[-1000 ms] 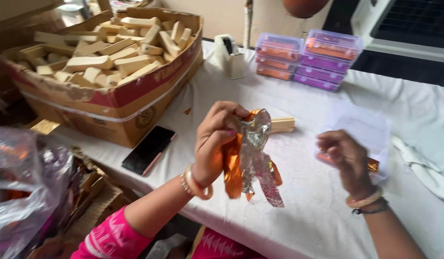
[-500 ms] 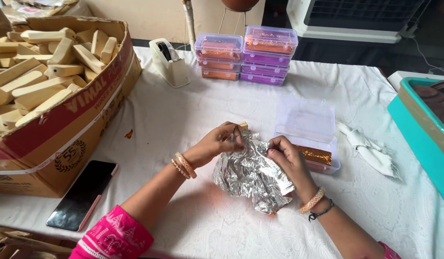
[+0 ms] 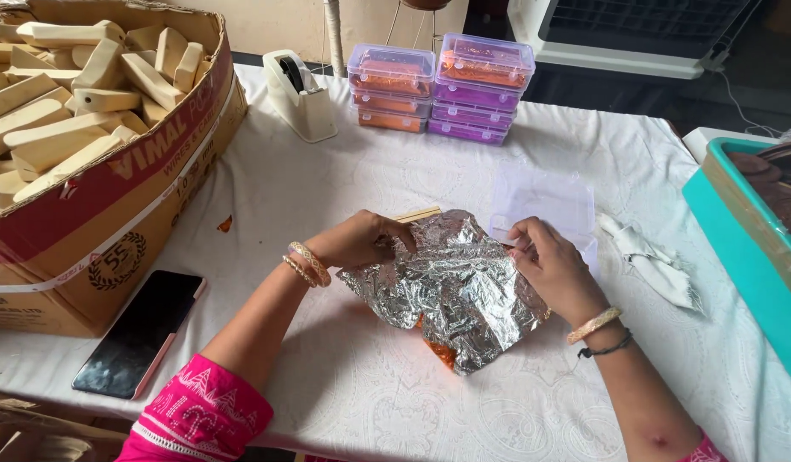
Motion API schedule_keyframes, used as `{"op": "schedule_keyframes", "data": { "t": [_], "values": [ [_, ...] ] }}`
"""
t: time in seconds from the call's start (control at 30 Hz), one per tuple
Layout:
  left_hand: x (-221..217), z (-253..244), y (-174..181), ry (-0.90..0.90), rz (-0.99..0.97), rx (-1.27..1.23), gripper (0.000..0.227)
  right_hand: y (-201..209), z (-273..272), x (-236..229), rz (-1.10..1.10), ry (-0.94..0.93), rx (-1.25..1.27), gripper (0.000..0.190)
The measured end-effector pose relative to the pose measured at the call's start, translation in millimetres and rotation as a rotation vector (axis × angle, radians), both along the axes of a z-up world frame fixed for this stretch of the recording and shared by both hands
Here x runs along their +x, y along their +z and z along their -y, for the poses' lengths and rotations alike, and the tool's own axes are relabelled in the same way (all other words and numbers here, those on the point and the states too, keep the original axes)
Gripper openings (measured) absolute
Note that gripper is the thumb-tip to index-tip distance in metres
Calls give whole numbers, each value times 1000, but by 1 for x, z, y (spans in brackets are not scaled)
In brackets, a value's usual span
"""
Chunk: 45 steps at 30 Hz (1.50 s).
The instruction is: The recorder is wrapping wooden blocks in foil and placing them into plastic containers.
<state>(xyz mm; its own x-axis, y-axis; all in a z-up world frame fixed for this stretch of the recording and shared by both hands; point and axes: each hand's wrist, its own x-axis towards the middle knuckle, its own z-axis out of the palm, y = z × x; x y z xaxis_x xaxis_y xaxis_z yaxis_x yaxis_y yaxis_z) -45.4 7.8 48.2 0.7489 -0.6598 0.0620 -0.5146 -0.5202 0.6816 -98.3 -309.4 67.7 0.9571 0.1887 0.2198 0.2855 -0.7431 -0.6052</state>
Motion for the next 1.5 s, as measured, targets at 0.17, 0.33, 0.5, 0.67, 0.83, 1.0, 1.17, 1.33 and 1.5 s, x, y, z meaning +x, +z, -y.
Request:
{"op": "schedule_keyframes", "data": {
  "t": [0.17,0.33,0.5,0.67,0.83,1.0,1.17,1.33,1.5],
  "values": [
    [0,12,-14,-74,231,-26,34,-17,-27,-19,460,193,-220,14],
    [-7,25,-24,-68,667,-96,27,-49,-57,-27,128,539,-479,37],
    [-41,47,7,66,620,128,31,-56,-58,-34,153,455,-570,88],
    [-40,53,-44,-40,284,391,81,-44,-58,-32,-175,288,-748,105],
    [-38,38,-34,-178,338,660,130,-25,-48,-28,-251,219,-777,101],
    [-30,17,-25,-215,298,722,134,-17,-42,-26,-288,128,-680,80],
    [-1,-4,-11,-16,232,465,72,-39,-48,-24,-115,214,-579,68],
    [25,7,-35,368,456,239,39,-50,-56,-23,160,424,-550,75],
    [50,27,-52,350,518,177,50,-49,-55,-24,15,398,-554,80]
  ]
}}
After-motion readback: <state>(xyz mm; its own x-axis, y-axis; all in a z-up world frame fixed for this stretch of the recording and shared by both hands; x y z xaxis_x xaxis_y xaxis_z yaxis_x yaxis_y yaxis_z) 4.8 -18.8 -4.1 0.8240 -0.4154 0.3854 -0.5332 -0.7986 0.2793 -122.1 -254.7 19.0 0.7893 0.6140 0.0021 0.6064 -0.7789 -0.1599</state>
